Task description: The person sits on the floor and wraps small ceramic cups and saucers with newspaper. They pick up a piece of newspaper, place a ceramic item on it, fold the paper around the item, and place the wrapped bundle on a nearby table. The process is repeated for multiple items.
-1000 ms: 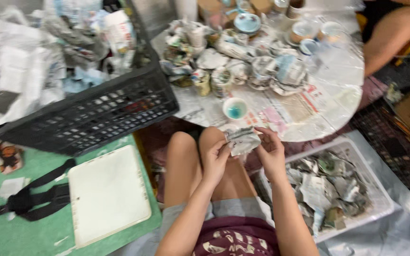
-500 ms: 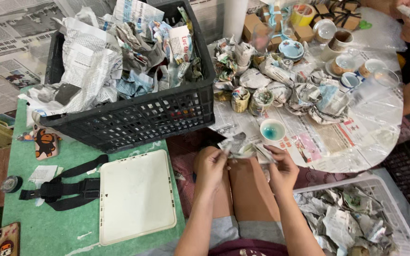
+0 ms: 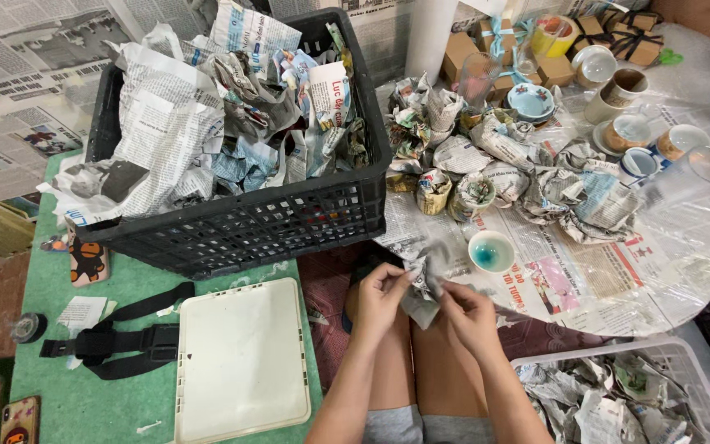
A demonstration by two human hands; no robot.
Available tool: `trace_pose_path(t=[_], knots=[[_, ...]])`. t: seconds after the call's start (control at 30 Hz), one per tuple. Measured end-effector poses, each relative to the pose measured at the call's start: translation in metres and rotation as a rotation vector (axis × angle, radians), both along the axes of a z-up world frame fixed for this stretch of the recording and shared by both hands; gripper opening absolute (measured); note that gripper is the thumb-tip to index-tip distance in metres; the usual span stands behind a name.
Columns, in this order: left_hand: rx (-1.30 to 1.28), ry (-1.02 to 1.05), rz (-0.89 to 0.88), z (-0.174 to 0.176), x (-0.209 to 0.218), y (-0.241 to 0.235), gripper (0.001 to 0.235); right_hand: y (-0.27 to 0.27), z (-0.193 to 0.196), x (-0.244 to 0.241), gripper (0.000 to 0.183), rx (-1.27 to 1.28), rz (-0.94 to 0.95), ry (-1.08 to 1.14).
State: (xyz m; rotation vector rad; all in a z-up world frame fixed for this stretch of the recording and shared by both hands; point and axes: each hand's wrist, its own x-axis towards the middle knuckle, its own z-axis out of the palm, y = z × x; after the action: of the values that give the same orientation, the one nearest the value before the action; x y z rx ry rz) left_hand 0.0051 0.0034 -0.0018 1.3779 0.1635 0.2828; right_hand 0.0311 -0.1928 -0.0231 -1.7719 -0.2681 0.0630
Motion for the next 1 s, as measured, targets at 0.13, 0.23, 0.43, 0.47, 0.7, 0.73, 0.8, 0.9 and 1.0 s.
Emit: trace_pose_path(t=[0.13,0.23,0.43,0.47,0.7,0.73,0.8,0.9,1.0], knots=[[0.051,0.012,0.063,-0.003,0.009,0.025,0.019,-0.028,-0.029,0.019,0.025,0.196,-0.168,0.252],[0.017,-0.019,0.087,-0.003,0.01,0.044,0.019,-0.04,-0.027,0.031,0.02,0.475,-0.153,0.439],[-0.22,0.064,0.075,-0.018,0.013,0.038,0.018,-0.015,0.024,0.029,0.027,0.137,-0.236,0.156],[-0.148,0.072,0.123,-0.021,0.013,0.032,0.017,-0.005,0.033,0.022,0.032,-0.053,-0.265,-0.027],[-0.158,-0.008,0.192,-0.013,0.012,-0.016,0.021,0.031,0.063,-0.012,0.059,-0.196,0.094,-0.225],[-0.181,-0.017,0.188,-0.009,0.012,-0.019,0.025,0.033,0.059,-0.013,0.062,-0.165,0.098,-0.194],[-0.193,0.079,0.108,-0.003,0.009,-0.02,0.025,0.035,0.046,-0.014,0.054,-0.021,0.067,-0.051],[-0.209,0.111,0.001,0.0,0.004,-0.017,0.021,0.035,0.021,-0.012,0.031,0.226,0.028,0.17],[-0.147,0.105,-0.055,-0.001,0.002,-0.013,0.019,0.02,0.005,-0.003,0.023,0.241,0.086,0.147]])
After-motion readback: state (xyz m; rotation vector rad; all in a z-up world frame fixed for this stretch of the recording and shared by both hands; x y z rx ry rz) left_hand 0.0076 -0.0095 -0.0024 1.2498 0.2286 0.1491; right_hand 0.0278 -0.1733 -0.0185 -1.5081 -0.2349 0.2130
